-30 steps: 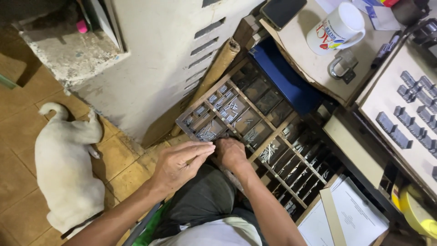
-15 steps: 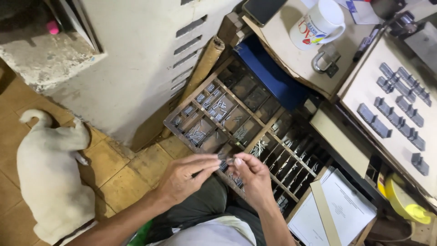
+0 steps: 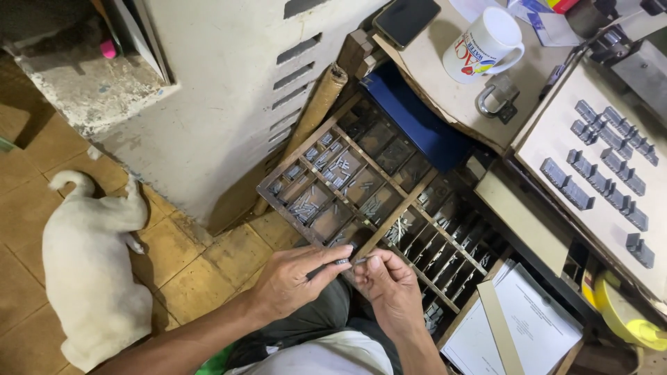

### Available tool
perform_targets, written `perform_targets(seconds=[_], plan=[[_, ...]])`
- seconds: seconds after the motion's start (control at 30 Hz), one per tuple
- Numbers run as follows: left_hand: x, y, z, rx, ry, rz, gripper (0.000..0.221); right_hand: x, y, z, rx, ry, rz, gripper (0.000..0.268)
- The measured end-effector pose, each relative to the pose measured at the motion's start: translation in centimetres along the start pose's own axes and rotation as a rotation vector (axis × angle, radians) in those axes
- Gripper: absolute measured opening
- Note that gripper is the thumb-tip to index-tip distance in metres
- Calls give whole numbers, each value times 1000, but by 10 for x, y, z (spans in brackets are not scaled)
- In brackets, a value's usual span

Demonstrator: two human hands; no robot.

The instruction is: The person organizes small metal printing blocks by hand, selecting them from a wooden tray and arranging them in rows on a board.

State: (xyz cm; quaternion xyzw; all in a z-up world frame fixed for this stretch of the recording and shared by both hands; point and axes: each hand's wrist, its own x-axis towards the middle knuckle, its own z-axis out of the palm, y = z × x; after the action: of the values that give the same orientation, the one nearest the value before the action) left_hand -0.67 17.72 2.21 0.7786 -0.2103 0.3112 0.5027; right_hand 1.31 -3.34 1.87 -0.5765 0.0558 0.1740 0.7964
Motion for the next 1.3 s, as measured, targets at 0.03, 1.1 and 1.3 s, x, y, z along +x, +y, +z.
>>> perform_targets(seconds=[0.03,1.1,1.3], plan=[[-1,0,0,0,0,0,35,-1,1,1,0,0,0,10],[-36,-42,10,-111,-355,-354,19,51,72,-92,-1634,92,-193,11],[-21,-34,22,-122,-318,-247,24,17,21,-68,-774,52,-99,7]])
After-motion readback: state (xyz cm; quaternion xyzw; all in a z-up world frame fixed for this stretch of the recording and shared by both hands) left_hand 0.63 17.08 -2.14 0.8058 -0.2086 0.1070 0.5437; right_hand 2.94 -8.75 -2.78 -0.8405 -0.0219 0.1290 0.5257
